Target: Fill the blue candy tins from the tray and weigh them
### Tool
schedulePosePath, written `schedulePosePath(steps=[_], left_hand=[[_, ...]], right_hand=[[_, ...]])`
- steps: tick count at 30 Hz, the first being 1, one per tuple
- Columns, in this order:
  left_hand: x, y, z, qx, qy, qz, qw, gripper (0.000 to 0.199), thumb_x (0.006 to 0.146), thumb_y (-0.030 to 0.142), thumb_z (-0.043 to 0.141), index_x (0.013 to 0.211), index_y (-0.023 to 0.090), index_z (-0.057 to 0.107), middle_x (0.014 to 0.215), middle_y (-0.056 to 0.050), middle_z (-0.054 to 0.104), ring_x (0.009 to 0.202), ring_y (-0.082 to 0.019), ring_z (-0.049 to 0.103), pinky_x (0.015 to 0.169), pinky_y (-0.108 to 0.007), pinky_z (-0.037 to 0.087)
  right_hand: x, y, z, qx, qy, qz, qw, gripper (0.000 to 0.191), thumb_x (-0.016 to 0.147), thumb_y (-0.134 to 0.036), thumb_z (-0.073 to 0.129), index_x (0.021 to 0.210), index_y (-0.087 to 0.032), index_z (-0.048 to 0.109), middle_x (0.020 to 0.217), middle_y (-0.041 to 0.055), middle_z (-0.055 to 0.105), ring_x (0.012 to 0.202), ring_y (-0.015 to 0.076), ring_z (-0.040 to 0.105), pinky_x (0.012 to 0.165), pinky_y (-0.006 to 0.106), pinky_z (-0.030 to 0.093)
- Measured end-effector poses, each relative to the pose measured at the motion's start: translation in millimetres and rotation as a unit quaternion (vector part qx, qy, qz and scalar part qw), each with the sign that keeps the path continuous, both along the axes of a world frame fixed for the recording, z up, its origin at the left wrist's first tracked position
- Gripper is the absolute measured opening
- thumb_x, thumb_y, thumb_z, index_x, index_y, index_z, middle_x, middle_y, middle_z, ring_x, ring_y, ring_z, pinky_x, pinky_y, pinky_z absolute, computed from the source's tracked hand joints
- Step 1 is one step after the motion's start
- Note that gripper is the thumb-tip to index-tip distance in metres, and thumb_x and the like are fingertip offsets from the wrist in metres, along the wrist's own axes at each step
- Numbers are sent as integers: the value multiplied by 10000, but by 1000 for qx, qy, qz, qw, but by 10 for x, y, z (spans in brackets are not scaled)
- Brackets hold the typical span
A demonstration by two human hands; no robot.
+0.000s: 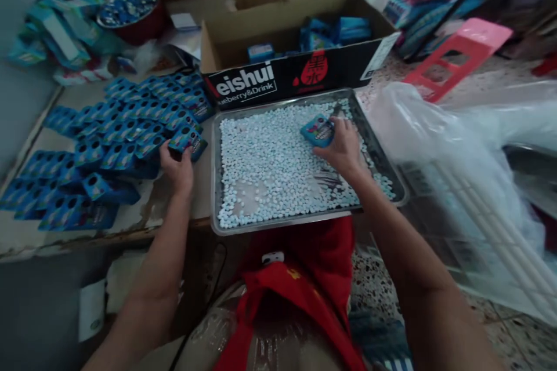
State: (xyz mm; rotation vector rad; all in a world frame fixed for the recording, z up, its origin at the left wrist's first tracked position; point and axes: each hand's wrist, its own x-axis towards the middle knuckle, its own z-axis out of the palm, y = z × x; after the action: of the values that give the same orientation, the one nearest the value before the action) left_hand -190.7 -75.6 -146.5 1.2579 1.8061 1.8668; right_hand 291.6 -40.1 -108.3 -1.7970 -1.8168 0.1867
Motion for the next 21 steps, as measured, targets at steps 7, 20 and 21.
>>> schedulePosePath(steps=[7, 20, 21], left_hand=[[738, -388, 536, 15, 118, -26, 993, 625, 880, 434, 971, 1401, 259, 673, 1521, -117, 607, 1550, -376, 480, 1402, -571, 287], [1772, -716, 885, -79, 95, -191, 974, 553, 747, 446, 1055, 1191, 276, 772, 970, -4, 787, 903, -263, 757, 858, -360, 614], [1672, -689, 925, -73, 81, -181, 977, 547, 742, 450, 1057, 1170, 261, 773, 945, 3, 779, 877, -250, 749, 855, -364, 626]], right_hand=[[-358, -375, 384, 113, 5, 262, 958, 730, 876, -304, 706, 1590, -271, 558, 1559, 190, 649, 1520, 429, 580, 1273, 706, 492], [-1004, -417, 284, -92, 302, 347, 883, 543, 973, -615, 792, 1378, -260, 720, 1255, 113, 762, 1054, 297, 774, 970, 488, 689], [-999, -342, 313, -109, 299, 361, 876, 519, 987, -634, 774, 1356, -269, 743, 1234, 101, 776, 1048, 288, 776, 973, 475, 684]])
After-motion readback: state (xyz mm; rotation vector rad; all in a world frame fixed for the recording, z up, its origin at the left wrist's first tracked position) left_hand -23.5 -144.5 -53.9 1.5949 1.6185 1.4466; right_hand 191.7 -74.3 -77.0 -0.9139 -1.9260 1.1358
